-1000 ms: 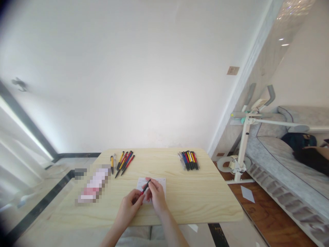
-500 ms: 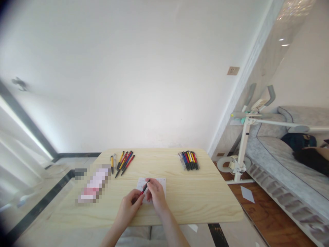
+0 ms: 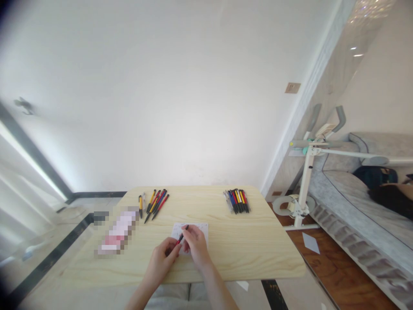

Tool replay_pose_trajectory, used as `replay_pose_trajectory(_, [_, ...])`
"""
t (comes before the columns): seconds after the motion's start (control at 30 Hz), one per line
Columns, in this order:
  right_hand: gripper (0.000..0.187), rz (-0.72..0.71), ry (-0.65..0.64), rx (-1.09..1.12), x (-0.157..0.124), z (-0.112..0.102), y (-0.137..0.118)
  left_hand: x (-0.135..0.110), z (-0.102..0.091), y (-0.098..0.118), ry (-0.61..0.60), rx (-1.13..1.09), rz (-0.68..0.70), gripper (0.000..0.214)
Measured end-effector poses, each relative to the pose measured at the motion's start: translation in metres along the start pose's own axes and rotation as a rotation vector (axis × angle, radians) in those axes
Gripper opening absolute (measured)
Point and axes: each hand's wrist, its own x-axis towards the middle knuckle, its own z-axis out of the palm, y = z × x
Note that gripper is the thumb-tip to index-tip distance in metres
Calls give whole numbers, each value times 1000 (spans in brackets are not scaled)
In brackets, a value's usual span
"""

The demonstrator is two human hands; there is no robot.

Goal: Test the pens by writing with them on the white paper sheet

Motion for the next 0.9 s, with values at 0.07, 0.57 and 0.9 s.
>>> replay_pose_trajectory(0.07, [28, 19, 1, 10, 0, -1, 0, 0, 0, 1, 1, -2, 0, 21])
replay_pose_trajectory(0.57, [21, -13, -5, -19, 0, 1, -1, 0, -1, 0, -12, 3, 1, 22])
replay_pose_trajectory(0.9, [24, 22, 1, 35, 2, -4, 4, -1, -1, 0, 2, 4, -8, 22])
